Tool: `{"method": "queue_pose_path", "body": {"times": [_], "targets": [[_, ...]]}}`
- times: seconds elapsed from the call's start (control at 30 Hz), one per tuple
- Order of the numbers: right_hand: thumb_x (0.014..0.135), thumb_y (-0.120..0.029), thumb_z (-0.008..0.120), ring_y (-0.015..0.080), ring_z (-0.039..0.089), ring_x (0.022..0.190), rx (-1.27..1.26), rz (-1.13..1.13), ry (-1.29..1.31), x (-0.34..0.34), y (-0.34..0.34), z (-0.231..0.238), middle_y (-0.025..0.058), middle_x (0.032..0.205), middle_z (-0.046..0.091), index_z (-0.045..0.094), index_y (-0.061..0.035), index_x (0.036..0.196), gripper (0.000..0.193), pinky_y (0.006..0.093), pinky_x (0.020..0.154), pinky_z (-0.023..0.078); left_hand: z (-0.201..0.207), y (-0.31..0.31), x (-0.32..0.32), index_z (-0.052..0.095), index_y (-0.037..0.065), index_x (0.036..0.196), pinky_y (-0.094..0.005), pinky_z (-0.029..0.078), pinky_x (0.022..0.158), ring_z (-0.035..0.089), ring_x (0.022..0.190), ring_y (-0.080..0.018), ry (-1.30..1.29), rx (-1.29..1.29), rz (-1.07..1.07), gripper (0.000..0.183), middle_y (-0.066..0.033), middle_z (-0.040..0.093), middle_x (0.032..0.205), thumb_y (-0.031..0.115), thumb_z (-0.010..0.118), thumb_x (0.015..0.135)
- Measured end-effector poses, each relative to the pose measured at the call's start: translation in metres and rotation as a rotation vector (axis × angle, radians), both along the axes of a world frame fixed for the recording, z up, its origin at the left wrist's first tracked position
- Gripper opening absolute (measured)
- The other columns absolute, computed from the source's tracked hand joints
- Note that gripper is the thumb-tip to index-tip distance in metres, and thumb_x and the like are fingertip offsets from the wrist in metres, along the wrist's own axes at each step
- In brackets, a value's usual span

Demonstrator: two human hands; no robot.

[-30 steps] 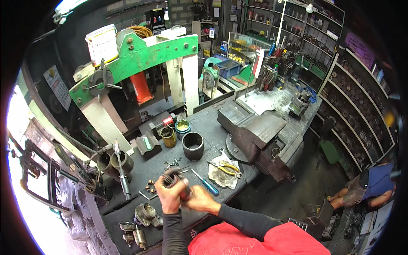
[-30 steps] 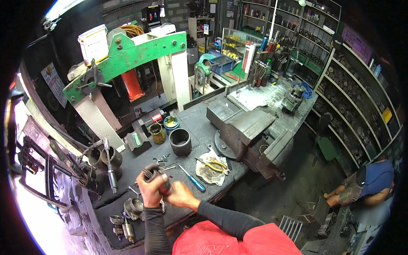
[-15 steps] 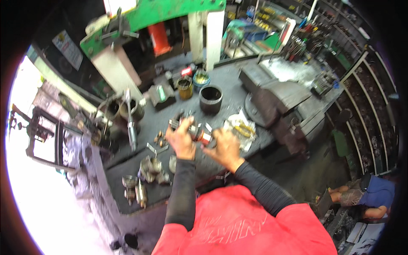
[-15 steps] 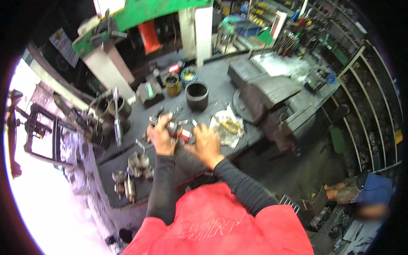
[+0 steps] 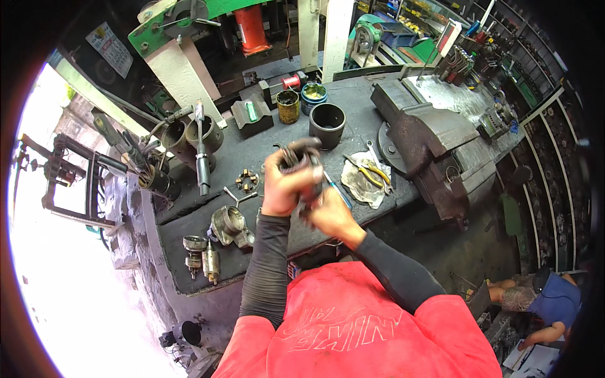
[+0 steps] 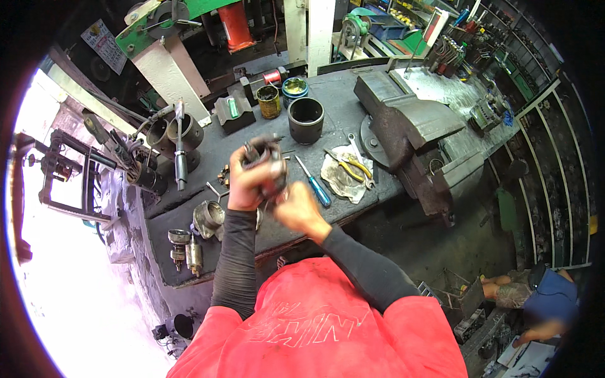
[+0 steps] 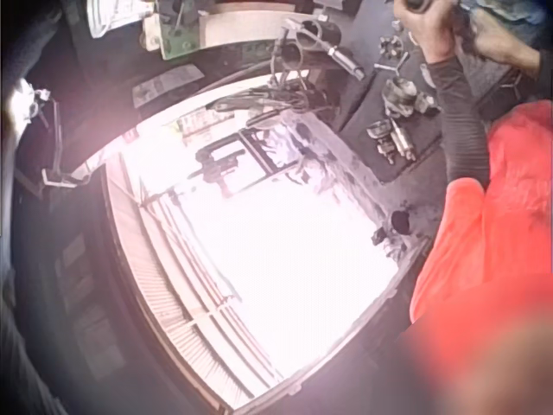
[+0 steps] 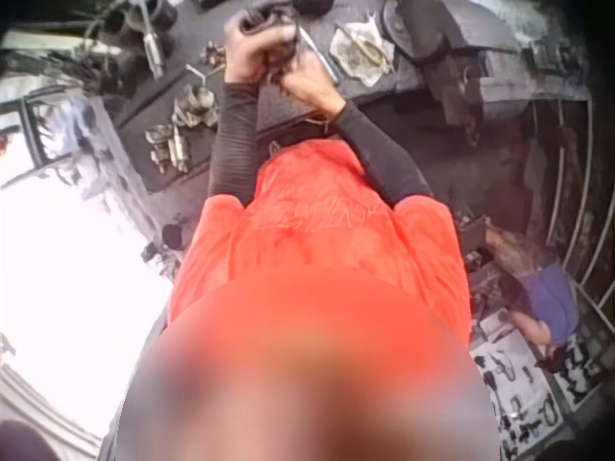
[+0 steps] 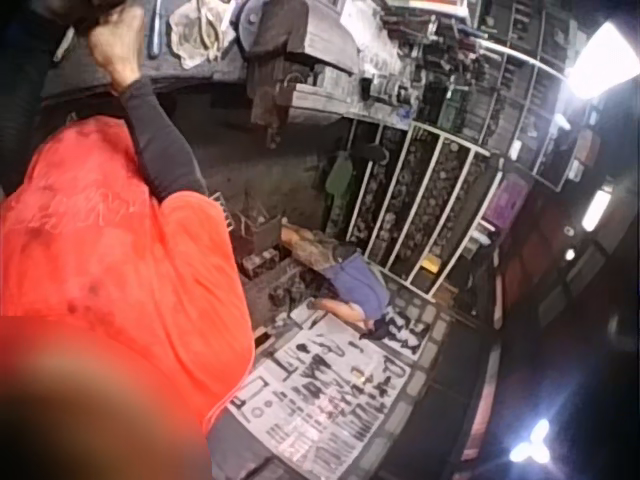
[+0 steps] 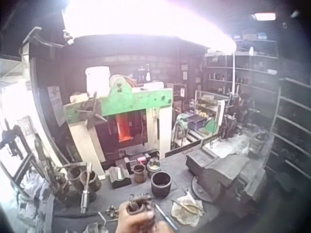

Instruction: The person disassembles and reassembles small electromechanical components on a workbench. They use a T-handle wrench to loosen screws, separate housings, and then reattach parts by hand and with the wrench. The person handles multiple small metal housings, screws, and internal components throughout the process.

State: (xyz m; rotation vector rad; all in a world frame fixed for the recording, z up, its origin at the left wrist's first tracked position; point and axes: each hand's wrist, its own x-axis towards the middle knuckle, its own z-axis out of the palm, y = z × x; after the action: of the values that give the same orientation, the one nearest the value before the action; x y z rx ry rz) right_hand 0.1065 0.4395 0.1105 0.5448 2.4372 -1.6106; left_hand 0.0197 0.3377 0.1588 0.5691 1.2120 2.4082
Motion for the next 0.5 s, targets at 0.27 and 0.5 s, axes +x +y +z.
{"method": "queue_pose_path", "body": {"times": [0.27,0.5], "targets": [[0.08,-0.006,0.084,0.0246,0.068,0.059,-0.93,0.151,0.194,0.032,-0.006,0.019,0.0055,0.071,0.066,0.069,-0.0078,0.115,0.039,0.0404,0.056,0.055,0.026,-0.017,0.008,0.067,-0.003,0.127,-0.0354,0.058,0.071,0.069,0.077,-0.021,0.017,-0.01,-0.214,0.062,-0.0093,0.068,0.094,0.008,0.085,0.069],[0.08,-0.013,0.078,0.0377,0.076,0.079,0.422,-0.092,0.321,-0.016,0.007,0.031,0.0179,0.088,0.076,0.071,-0.0078,0.107,0.028,0.0502,0.067,0.058,0.015,0.012,0.005,0.077,-0.003,0.118,-0.0264,0.053,0.075,0.063,0.081,-0.0086,0.147,-0.177,0.491,0.041,0.0026,0.07,0.091,0.006,0.088,0.079]]}}
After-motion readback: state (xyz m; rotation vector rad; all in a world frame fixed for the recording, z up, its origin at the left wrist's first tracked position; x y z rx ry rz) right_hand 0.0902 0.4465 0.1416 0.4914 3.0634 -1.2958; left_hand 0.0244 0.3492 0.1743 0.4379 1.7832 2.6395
